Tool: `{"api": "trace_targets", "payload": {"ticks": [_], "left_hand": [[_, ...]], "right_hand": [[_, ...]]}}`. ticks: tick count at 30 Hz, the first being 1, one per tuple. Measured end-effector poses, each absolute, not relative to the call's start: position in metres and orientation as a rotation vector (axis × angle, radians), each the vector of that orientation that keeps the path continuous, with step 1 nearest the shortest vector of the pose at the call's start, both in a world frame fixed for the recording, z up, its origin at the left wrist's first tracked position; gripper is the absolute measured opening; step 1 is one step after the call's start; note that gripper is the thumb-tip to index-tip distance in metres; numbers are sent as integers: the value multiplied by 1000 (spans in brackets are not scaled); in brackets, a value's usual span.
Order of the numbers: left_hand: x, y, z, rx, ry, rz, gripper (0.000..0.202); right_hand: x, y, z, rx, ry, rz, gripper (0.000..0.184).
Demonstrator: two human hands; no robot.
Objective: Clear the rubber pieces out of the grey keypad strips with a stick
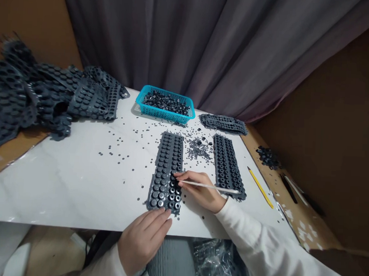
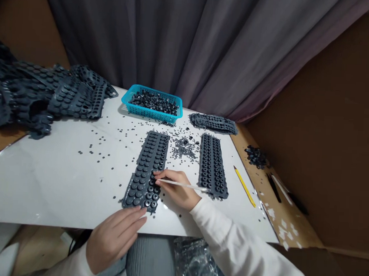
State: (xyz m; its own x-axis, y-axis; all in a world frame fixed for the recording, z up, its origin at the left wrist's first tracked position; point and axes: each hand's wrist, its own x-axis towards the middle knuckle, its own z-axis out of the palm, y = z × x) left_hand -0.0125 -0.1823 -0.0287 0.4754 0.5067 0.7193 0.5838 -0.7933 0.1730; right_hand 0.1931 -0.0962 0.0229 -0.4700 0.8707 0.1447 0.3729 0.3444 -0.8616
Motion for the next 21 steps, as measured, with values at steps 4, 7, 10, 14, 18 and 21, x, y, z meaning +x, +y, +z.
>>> {"api": "trace_targets", "payload": {"ticks": [4,7,10,14,18,21], "left_hand": [[-12,-183,-29,-2612,-962,-1232,27],[-12,-183,-28,-2600,-966,-1246,26],[-12,-182,-27,-2595,-983,-1246,26],[-11,-182,-25,-2588,-972,-1257,26],[-11,-182,-25,-2588,-978,-1267,27],[-11,-182,-27,-2599,-986,-1258,28]], "right_hand": [[192,-99,16,-1069,-2015,940,10],[191,-101,13,-1057,-2038,891,9],[192,-100,11,-1039,-2115,742,8],[195,-92,9,-862,-2428,353,11],[199,-84,10,-627,-2699,-81,16],[200,-78,10,-651,-2635,-202,18]]}}
